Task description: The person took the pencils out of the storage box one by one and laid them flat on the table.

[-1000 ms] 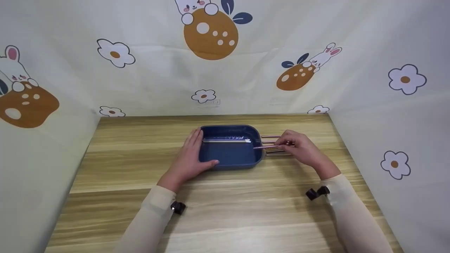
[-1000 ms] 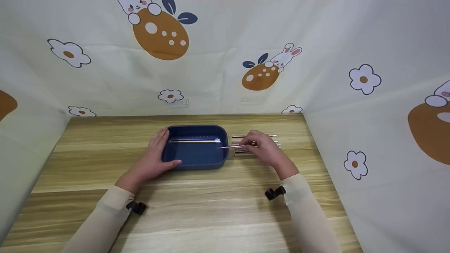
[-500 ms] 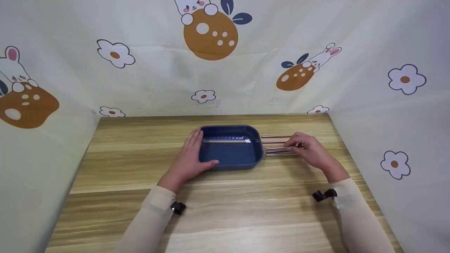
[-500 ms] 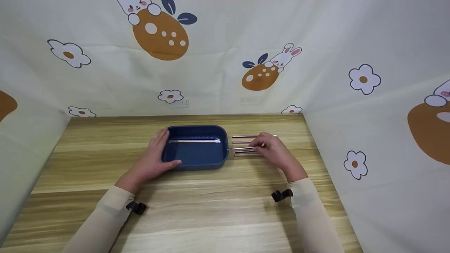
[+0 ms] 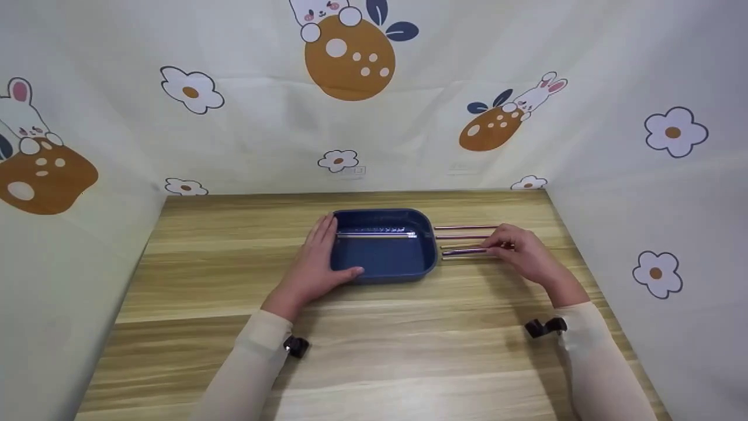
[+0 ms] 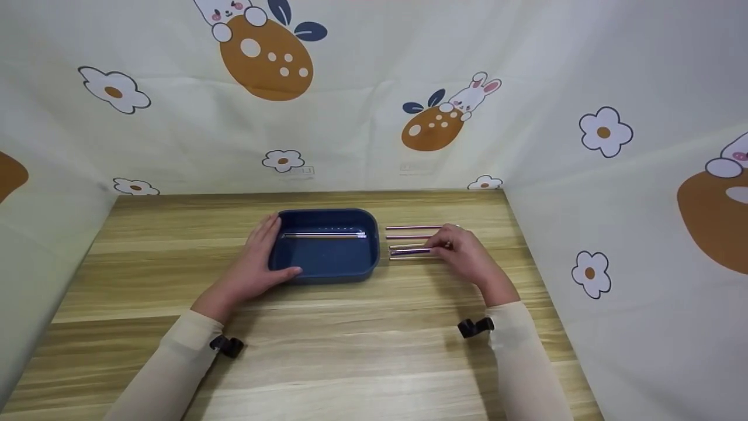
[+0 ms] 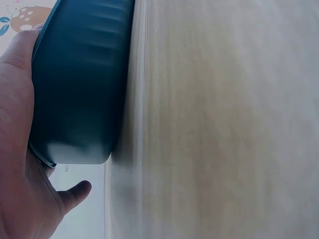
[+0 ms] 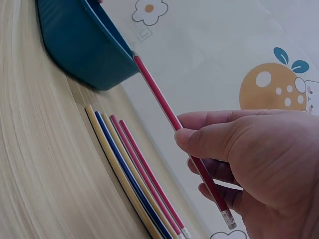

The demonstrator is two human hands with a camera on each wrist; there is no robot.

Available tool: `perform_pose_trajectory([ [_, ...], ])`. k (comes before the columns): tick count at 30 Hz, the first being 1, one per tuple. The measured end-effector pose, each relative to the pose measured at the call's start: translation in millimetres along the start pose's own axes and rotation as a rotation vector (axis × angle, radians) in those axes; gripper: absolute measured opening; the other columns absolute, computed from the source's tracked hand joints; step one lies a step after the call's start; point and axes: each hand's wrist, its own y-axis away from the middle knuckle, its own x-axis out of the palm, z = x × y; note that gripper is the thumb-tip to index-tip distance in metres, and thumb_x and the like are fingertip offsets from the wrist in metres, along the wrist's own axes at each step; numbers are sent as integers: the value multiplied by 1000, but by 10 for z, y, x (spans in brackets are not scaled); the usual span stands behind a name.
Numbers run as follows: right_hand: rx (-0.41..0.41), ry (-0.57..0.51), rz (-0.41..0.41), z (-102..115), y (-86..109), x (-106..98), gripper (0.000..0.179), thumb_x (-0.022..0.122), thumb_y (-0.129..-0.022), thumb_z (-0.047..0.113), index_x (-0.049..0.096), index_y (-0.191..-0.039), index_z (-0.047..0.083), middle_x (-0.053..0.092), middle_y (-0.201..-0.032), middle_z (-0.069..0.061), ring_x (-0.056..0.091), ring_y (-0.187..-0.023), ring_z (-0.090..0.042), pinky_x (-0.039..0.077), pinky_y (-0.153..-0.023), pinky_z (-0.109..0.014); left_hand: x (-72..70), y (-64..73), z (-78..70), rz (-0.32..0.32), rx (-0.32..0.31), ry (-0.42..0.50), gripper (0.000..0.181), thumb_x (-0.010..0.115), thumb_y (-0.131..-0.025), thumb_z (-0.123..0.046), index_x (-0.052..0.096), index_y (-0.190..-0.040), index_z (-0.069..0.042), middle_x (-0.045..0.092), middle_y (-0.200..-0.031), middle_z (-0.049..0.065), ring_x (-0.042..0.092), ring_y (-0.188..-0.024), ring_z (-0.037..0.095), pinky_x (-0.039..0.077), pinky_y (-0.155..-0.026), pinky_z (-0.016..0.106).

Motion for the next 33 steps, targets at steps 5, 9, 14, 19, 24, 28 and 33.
perform_pose_trajectory([
  [5, 1, -8, -4, -42, 40, 24, 17, 82, -95, -4, 86, -105, 8, 74, -100, -5, 63, -89, -18, 50, -76, -23, 4, -5, 6, 0, -1, 1, 129, 83, -89, -70, 13, -178, -7, 7, -186, 8, 3, -171, 29, 19, -135, 58],
  [9, 14, -4, -2, -112, 68, 77, 17, 82, -95, -4, 86, -105, 8, 74, -101, -6, 65, -91, -18, 51, -79, -21, 11, -7, 15, -2, 1, -10, 129, 81, -89, -71, 13, -178, -7, 7, -186, 8, 3, -171, 28, 19, -135, 55],
  [14, 37, -11, 7, -184, 104, 154, 17, 81, -96, -5, 86, -106, 8, 75, -105, -5, 66, -96, -19, 51, -84, -21, 14, -7, 16, -5, 3, -4, 129, 83, -89, -70, 13, -178, -7, 8, -186, 8, 3, -171, 28, 18, -135, 54],
  [19, 68, -4, 19, -236, 131, 220, 17, 80, -97, -4, 86, -107, 8, 74, -105, -4, 65, -97, -20, 50, -85, -24, 8, 0, -3, -3, 2, -9, 129, 82, -89, -70, 14, -178, -7, 7, -186, 8, 3, -171, 28, 19, -135, 55],
  [24, 83, 43, 27, -268, 144, 260, 14, 82, -96, -2, 86, -106, 7, 73, -105, -3, 65, -100, -20, 49, -87, -23, 2, 4, -7, 0, 4, -11, 129, 81, -89, -72, 14, -178, -6, 6, -186, 8, 2, -171, 28, 17, -135, 55],
  [28, 73, 76, 23, -290, 153, 263, 13, 81, -97, -2, 86, -105, 7, 73, -107, -2, 65, -103, -20, 48, -90, -23, 0, 5, 5, 1, 5, -2, 130, 79, -88, -76, 14, -178, -6, 6, -186, 7, 3, -171, 29, 17, -135, 56],
  [33, 62, 91, 22, -321, 154, 277, 13, 81, -98, -1, 86, -105, 8, 75, -109, -2, 64, -106, -22, 47, -92, -25, -6, 7, 11, 8, -3, -3, 133, 73, -87, -84, 13, -178, -8, 5, -187, 5, 2, -172, 29, 18, -135, 57],
])
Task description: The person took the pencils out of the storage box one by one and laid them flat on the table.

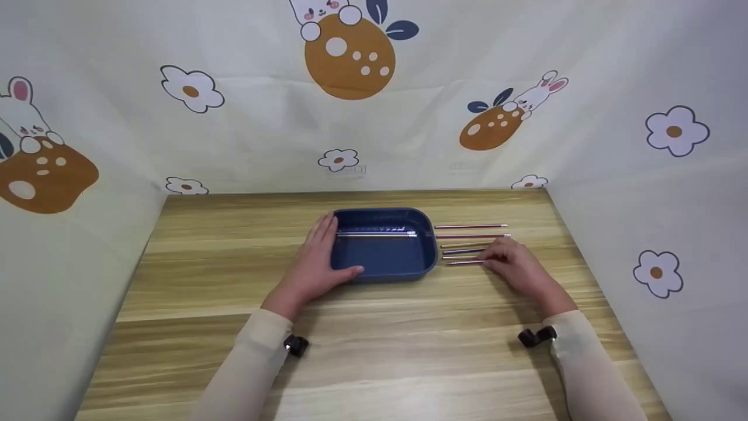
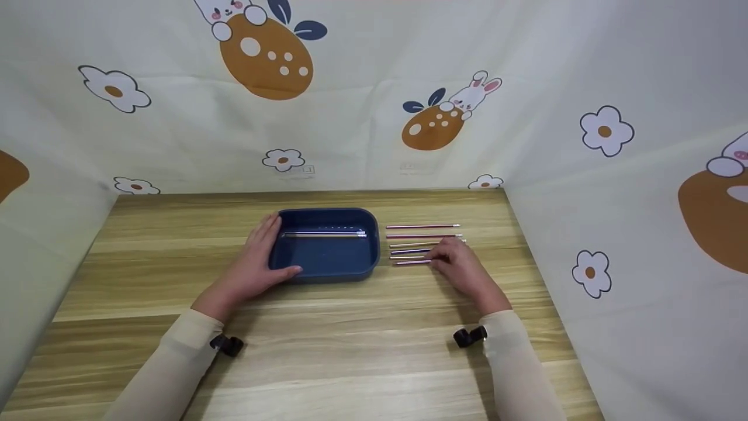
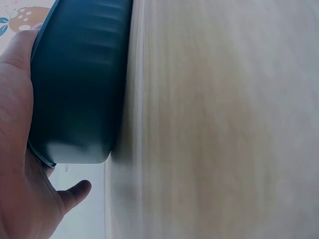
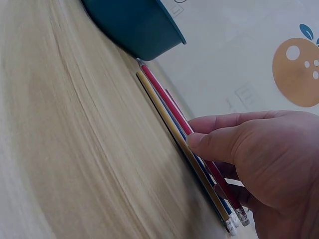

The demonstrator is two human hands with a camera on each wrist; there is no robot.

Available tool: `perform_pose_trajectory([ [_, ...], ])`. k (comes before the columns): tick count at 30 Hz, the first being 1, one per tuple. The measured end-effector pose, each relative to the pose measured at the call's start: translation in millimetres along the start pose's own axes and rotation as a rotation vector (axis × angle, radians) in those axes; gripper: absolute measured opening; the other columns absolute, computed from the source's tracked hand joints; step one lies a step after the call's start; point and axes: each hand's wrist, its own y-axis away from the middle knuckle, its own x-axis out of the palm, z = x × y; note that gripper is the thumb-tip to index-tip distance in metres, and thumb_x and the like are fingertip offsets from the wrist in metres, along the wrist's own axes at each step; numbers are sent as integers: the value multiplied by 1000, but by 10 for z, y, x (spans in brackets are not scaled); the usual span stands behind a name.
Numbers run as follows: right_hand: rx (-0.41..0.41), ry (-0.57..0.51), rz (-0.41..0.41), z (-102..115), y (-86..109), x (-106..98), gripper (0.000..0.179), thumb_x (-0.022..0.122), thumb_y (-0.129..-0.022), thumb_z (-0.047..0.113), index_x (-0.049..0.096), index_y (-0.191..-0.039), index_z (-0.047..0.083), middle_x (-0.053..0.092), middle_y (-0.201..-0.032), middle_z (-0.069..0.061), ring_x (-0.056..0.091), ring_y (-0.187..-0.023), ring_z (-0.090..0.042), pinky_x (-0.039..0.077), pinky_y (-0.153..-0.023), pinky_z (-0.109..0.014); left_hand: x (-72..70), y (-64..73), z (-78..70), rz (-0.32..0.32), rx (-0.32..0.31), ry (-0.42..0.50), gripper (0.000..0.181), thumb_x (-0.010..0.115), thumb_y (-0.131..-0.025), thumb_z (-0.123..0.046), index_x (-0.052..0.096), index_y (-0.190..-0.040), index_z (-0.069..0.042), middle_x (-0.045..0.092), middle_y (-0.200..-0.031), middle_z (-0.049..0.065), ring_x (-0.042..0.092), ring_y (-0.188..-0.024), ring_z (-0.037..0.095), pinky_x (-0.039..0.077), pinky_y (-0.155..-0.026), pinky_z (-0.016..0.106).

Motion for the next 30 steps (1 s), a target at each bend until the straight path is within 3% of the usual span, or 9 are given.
perform_pose_trajectory([
  [10, -50, 30, -30, -45, -4, 54, 15, 82, -95, -4, 87, -102, 9, 77, -105, -2, 65, -105, -24, 48, -93, -31, 7, -11, 3, -7, 10, -19, 132, 73, -88, -83, 14, -178, -7, 6, -187, 8, 4, -171, 31, 20, -134, 57],
  [19, -44, 41, -29, -66, 7, 85, 17, 82, -95, -4, 87, -103, 10, 77, -105, 0, 67, -105, -26, 50, -93, -37, 14, -7, 2, -8, 9, -20, 129, 78, -89, -75, 13, -178, -7, 6, -187, 8, 4, -171, 32, 19, -134, 58],
  [24, -69, 64, -44, -81, 9, 98, 16, 84, -94, -3, 88, -102, 11, 78, -104, 0, 67, -103, -26, 50, -91, -35, 3, -4, -9, -1, 4, -12, 130, 77, -89, -77, 13, -178, -7, 6, -187, 7, 2, -171, 30, 18, -135, 55],
  [30, -43, 65, -41, -79, 12, 92, 17, 84, -95, -2, 89, -103, 12, 78, -104, 2, 66, -104, -25, 51, -92, -34, -2, -1, -13, 4, -2, 11, 129, 81, -90, -72, 12, -178, -7, 5, -187, 7, 0, -171, 28, 17, -135, 54],
])
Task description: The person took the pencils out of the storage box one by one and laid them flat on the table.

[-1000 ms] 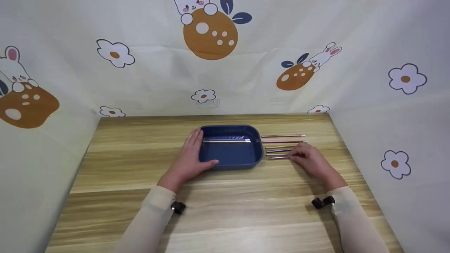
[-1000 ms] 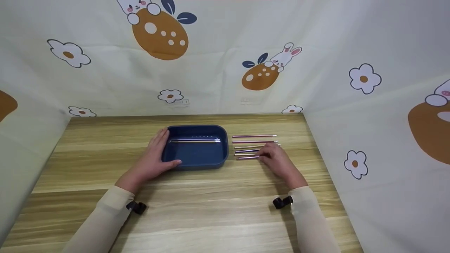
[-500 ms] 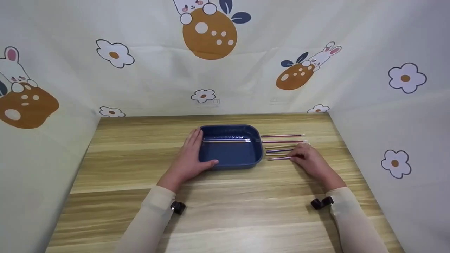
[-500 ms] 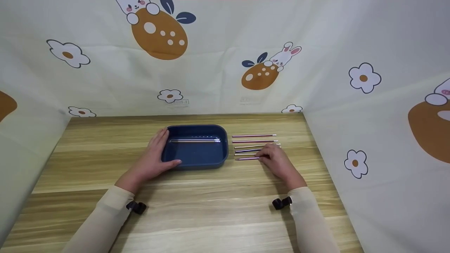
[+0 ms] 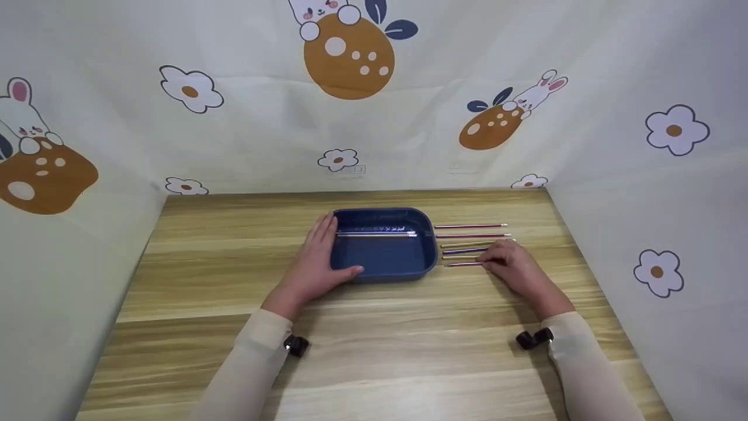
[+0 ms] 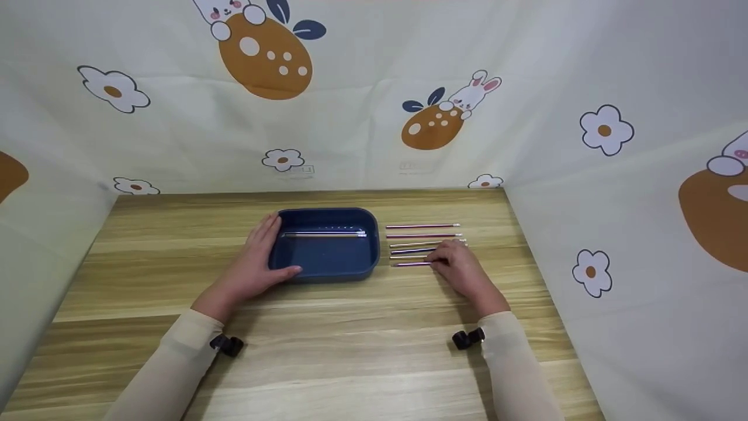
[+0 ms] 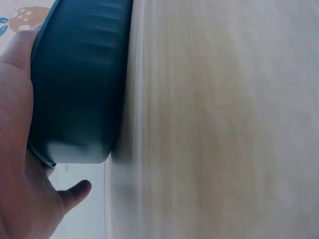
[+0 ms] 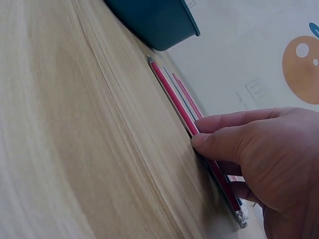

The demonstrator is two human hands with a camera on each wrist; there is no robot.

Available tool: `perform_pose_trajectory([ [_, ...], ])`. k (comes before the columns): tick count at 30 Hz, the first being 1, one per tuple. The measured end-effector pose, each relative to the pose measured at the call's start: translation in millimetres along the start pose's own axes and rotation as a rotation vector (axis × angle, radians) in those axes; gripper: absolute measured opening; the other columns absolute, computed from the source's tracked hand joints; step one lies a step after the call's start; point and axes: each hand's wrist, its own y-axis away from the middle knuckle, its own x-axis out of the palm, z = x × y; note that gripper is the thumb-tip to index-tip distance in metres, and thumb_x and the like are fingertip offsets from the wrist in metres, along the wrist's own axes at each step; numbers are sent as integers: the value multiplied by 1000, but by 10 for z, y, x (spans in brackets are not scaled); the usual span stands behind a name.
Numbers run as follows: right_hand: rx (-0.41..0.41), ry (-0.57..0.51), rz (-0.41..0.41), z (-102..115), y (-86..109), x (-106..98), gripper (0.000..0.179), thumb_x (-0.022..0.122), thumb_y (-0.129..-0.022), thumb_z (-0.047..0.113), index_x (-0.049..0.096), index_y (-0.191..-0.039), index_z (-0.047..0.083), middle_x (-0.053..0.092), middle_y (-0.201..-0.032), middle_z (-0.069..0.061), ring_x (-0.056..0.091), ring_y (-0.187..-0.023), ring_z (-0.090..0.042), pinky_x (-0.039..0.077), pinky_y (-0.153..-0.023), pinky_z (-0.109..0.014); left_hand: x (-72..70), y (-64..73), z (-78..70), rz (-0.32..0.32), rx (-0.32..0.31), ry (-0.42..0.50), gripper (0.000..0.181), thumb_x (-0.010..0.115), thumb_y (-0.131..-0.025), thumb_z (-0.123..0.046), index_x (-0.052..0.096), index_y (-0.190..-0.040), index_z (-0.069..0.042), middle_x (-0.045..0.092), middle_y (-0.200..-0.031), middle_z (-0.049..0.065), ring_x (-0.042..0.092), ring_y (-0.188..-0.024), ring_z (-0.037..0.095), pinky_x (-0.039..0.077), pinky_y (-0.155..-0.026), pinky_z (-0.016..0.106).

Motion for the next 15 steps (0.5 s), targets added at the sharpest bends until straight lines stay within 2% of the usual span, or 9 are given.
perform_pose_trajectory([
  [7, 24, -15, 7, -9, 6, 0, 17, 85, -95, -1, 88, -105, 13, 77, -105, 1, 65, -105, -26, 49, -92, -35, 15, -6, 9, -2, -3, -9, 128, 81, -90, -70, 12, -178, -8, 5, -187, 6, 0, -171, 26, 16, -135, 55],
  [12, 47, -76, -13, 34, 2, 6, 16, 88, -94, 4, 89, -104, 16, 76, -106, 3, 64, -106, -20, 47, -92, -27, 14, -6, 15, -2, 4, -11, 129, 80, -90, -73, 12, -178, -8, 4, -187, 6, 0, -171, 28, 16, -135, 55],
  [15, 52, -127, -30, 97, -26, 10, 15, 88, -94, 5, 88, -105, 15, 75, -107, 3, 64, -105, -18, 47, -91, -21, 9, -1, 15, -1, 7, -12, 130, 78, -89, -75, 11, -178, -8, 4, -187, 6, 1, -171, 29, 17, -135, 55],
])
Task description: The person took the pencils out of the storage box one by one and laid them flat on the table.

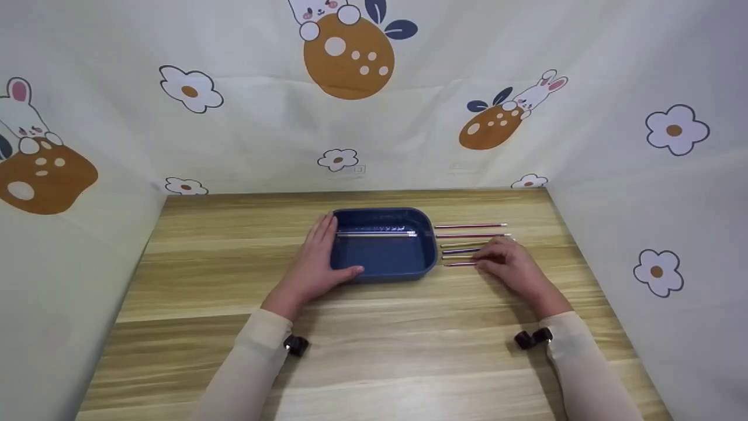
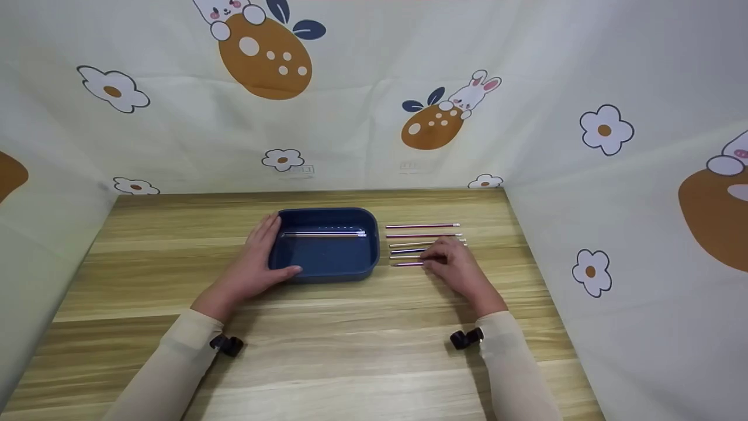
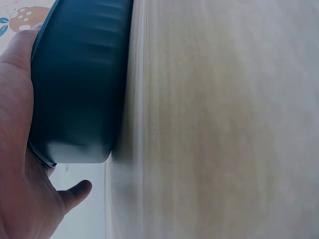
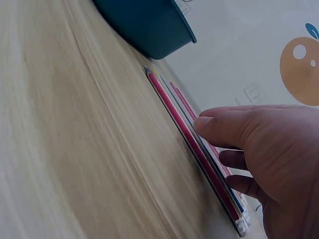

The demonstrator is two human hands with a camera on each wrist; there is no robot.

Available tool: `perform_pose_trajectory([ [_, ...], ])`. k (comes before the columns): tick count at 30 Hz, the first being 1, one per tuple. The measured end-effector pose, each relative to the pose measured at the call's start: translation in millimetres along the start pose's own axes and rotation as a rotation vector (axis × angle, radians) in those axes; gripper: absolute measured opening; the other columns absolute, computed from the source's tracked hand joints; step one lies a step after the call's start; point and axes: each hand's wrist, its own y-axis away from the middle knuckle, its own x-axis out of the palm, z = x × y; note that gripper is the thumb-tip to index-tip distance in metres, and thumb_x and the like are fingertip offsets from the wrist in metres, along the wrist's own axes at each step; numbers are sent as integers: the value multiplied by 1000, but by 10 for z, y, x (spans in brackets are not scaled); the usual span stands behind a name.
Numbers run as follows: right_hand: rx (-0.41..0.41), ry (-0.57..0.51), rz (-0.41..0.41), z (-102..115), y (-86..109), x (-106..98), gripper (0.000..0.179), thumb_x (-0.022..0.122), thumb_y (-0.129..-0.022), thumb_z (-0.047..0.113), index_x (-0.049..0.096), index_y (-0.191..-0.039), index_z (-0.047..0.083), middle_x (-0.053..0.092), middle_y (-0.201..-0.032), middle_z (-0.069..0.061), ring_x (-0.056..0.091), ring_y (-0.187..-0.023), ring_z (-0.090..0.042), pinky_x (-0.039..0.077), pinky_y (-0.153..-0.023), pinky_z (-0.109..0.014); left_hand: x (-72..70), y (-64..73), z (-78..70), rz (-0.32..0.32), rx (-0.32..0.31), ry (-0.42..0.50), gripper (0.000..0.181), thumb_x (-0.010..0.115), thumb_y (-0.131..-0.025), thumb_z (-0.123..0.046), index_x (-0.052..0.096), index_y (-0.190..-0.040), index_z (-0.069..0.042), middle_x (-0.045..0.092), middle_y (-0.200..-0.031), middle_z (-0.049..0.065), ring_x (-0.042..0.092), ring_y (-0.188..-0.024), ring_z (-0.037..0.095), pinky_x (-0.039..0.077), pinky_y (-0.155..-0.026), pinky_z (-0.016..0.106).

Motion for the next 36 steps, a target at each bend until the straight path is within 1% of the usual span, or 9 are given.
perform_pose_trajectory([
  [3, 8, -70, -25, 90, -52, 21, 13, 86, -96, 2, 87, -107, 8, 76, -108, -1, 66, -103, -18, 49, -88, -19, -5, 3, -4, 1, 0, -1, 130, 78, -89, -77, 12, -178, -8, 4, -187, 6, 2, -171, 29, 17, -135, 55],
  [7, -2, -118, -71, 261, -179, 55, 12, 83, -98, 1, 86, -110, 2, 77, -108, -6, 66, -99, -19, 51, -84, -21, -16, 9, -14, -4, 4, 9, 129, 80, -89, -73, 13, -178, -7, 6, -187, 7, 2, -171, 30, 18, -135, 57],
  [13, -60, -116, -86, 549, -416, 141, 15, 82, -98, -1, 85, -111, 5, 77, -105, -8, 65, -95, -20, 51, -81, -30, -12, 2, -8, -16, 13, 3, 128, 81, -89, -71, 16, -177, -5, 9, -186, 9, 5, -171, 31, 19, -135, 57],
  [18, -89, -104, -30, 746, -576, 249, 17, 82, -99, 5, 84, -116, 5, 75, -111, -15, 66, -100, -30, 50, -83, -33, 0, -7, 1, -14, 17, -4, 129, 78, -89, -75, 15, -177, -5, 8, -186, 9, 5, -171, 33, 18, -135, 57],
  [22, -141, -69, 1, 881, -688, 355, 20, 83, -100, 7, 82, -119, 2, 73, -114, -13, 66, -105, -35, 54, -84, -44, 1, -10, -8, -12, 14, -4, 128, 81, -90, -71, 15, -177, -5, 8, -186, 9, 5, -171, 33, 18, -135, 58],
  [26, -193, -30, 46, 1030, -796, 459, 24, 83, -100, 8, 80, -122, 0, 72, -118, -10, 65, -107, -31, 55, -87, -54, -4, -8, -13, -6, 12, -2, 128, 82, -90, -70, 14, -178, -5, 7, -186, 9, 3, -171, 32, 17, -135, 58],
  [30, -217, 16, 110, 1144, -909, 560, 26, 82, -101, 10, 79, -125, 2, 70, -120, -10, 64, -112, -30, 54, -95, -52, -9, -6, -19, -5, 8, 5, 128, 82, -90, -70, 14, -178, -6, 7, -186, 9, 3, -171, 32, 17, -135, 59],
  [33, -203, 38, 159, 1200, -983, 632, 23, 82, -102, 13, 80, -123, 4, 70, -120, -8, 64, -115, -28, 54, -102, -49, -12, -5, -20, -2, 4, 2, 130, 79, -89, -75, 14, -178, -7, 7, -186, 9, 2, -171, 31, 18, -134, 59],
  [36, -176, 54, 209, 1251, -1051, 693, 21, 81, -103, 14, 81, -122, 7, 69, -118, -7, 65, -113, -26, 55, -101, -47, -15, -1, -10, 2, 4, 2, 132, 77, -88, -79, 13, -178, -7, 6, -186, 9, 1, -171, 29, 17, -135, 57],
])
